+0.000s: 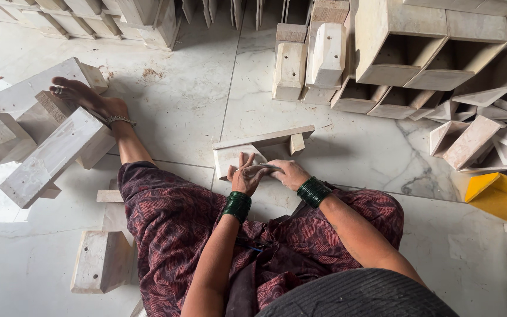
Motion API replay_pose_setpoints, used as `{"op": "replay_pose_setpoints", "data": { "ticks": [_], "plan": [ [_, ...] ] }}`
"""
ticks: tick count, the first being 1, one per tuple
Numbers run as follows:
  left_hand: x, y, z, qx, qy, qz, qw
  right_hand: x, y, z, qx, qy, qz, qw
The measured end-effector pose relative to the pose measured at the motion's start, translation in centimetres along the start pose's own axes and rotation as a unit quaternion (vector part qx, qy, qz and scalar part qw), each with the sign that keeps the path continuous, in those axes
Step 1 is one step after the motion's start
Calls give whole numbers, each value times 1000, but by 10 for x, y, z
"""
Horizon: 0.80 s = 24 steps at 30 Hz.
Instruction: The person sits on the floor and assembles small wooden box-like parts, fitting pieces together and pressing them into place one at a time. They handle several wooden components, aligning and joining them, then set the assembled pieces aside with the pile of finished parts.
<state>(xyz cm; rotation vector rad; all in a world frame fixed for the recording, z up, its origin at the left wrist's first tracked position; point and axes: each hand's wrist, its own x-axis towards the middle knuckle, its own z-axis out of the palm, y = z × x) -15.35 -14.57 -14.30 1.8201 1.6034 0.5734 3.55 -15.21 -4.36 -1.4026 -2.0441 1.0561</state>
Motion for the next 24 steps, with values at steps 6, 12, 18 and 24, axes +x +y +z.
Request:
{"op": "replay_pose_setpoints", "data": {
  "ticks": [6,12,18,24],
  "plan": [
    [-14,-2,2,191,-14,41,981,8,16,-42,-77,154,89,981],
    [-9,13,6,307,5,48,950,7,29,-66,-103,274,20,956],
    [11,22,-8,335,-20,64,940,20,26,-57,-65,259,54,962],
    [22,36,-15,339,-58,29,939,7,20,-63,-94,162,93,978]
  ]
}}
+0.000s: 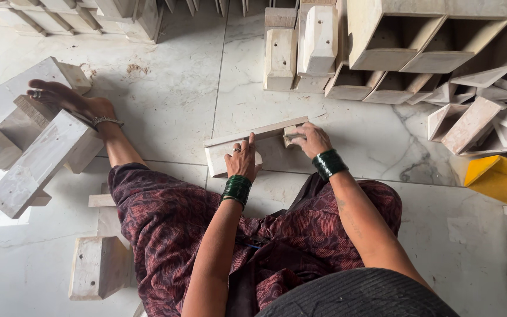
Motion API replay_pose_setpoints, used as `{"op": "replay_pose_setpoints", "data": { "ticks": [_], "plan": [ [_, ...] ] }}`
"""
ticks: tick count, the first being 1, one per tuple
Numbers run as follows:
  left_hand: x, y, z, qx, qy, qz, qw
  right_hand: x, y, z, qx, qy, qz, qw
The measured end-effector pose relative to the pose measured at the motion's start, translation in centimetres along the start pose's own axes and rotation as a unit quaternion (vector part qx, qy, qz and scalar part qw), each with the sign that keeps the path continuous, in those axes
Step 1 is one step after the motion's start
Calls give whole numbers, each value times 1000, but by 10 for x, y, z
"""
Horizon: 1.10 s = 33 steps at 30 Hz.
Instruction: The person sits on the floor and assembles small wooden box-like parts, fitting pieces together and pressing them into place one at a time. They handle several wooden components, aligning and joining them, then set the assembled pieces aside with the pile of finished parts.
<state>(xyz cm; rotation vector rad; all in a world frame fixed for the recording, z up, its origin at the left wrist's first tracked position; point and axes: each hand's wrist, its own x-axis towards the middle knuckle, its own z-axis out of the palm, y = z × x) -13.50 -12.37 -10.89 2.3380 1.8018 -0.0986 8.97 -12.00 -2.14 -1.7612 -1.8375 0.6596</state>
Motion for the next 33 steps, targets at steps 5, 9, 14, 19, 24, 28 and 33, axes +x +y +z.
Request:
{"op": "replay_pose_setpoints", "data": {
  "ticks": [5,9,14,19,24,28,33],
  "plan": [
    [17,10,-2,10,-26,-17,999,3,-11,0,-44,87,-49,994],
    [17,16,4,77,2,-29,997,11,-18,1,-37,125,-46,990],
    [10,17,13,69,27,-31,997,6,-12,-1,-56,42,-58,996],
    [10,18,22,93,84,-27,992,14,-5,7,-64,73,-83,992],
    [11,19,27,94,65,-29,993,24,7,13,-43,105,-82,990],
    [8,21,31,90,92,-25,991,16,20,12,-37,5,-70,997],
    [8,21,36,94,95,-22,991,18,22,18,-53,74,-135,987]
  ]
}}
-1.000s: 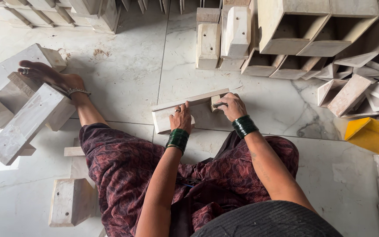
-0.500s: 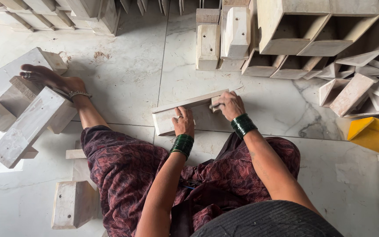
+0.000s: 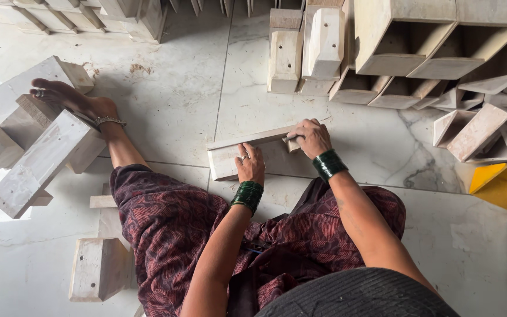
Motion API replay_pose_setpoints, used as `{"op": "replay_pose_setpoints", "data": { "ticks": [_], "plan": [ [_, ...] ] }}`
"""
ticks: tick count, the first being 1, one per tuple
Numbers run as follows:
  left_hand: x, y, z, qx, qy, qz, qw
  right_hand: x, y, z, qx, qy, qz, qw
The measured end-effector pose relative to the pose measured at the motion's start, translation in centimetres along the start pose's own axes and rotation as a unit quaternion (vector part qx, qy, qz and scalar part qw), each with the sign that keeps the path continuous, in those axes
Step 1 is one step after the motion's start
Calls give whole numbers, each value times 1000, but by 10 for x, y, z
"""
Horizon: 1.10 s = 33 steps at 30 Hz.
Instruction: The person sits on the floor and assembles small wooden box-like parts, fitting pieces together and pressing them into place one at a time. They handle several wooden components, aligning and joining them, then set the assembled pieces aside with the pile of finished parts.
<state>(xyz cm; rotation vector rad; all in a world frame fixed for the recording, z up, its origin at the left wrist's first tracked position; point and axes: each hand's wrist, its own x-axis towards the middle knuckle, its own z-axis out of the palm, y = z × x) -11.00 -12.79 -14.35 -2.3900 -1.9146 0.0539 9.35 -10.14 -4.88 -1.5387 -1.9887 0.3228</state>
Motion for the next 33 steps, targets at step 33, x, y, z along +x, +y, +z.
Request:
{"op": "replay_pose_setpoints", "data": {
  "ticks": [33],
  "plan": [
    [-4,1,-5,-77,-45,-10,996,-3,-8,-10,24,-137,103,985]
  ]
}}
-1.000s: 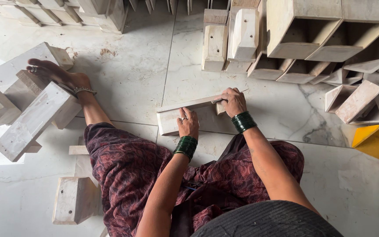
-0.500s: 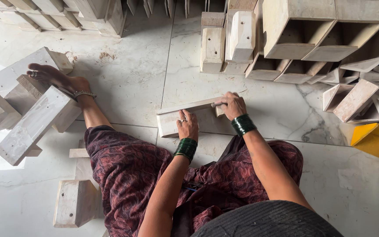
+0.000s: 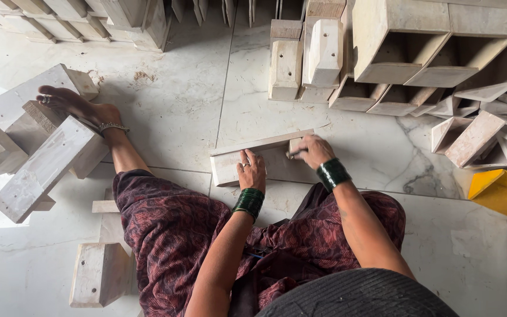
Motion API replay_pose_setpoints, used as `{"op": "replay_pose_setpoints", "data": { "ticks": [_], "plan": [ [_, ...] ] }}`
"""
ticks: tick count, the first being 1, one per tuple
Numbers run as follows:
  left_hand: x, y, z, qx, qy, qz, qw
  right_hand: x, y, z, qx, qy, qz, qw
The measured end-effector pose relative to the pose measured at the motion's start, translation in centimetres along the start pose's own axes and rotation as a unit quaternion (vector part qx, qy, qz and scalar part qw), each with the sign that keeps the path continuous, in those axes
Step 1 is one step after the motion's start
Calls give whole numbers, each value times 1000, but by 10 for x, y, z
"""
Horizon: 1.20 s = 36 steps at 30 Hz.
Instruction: The person sits on the floor and assembles small wooden box-like parts, fitting pieces together and pressing them into place one at a time. They handle several wooden components, aligning and joining them, then set the assembled pieces aside with the pile of finished parts.
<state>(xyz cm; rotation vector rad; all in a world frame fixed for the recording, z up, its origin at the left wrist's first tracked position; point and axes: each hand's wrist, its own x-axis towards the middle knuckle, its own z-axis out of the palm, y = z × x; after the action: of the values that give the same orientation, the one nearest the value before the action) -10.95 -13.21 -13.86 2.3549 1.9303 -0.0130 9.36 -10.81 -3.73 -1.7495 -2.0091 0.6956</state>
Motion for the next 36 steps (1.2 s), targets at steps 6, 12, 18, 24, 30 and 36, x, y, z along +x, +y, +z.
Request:
{"op": "replay_pose_setpoints", "data": {
  "ticks": [6,12,18,24,30,36],
  "plan": [
    [-2,-3,-3,17,1,17,1000,2,-6,-3,-22,126,10,992],
    [-6,-3,-6,-22,-10,12,1000,-1,-7,-9,-8,17,12,1000],
    [-8,-6,-1,-13,10,25,1000,-3,0,-7,-1,102,60,993],
    [-6,-5,4,-31,-16,12,999,1,10,1,-21,-17,42,999],
    [-8,-4,6,-8,16,16,1000,-3,15,3,-10,144,50,988],
    [-8,-3,1,-22,-17,11,1000,0,-3,-4,-57,58,-45,996]
  ]
}}
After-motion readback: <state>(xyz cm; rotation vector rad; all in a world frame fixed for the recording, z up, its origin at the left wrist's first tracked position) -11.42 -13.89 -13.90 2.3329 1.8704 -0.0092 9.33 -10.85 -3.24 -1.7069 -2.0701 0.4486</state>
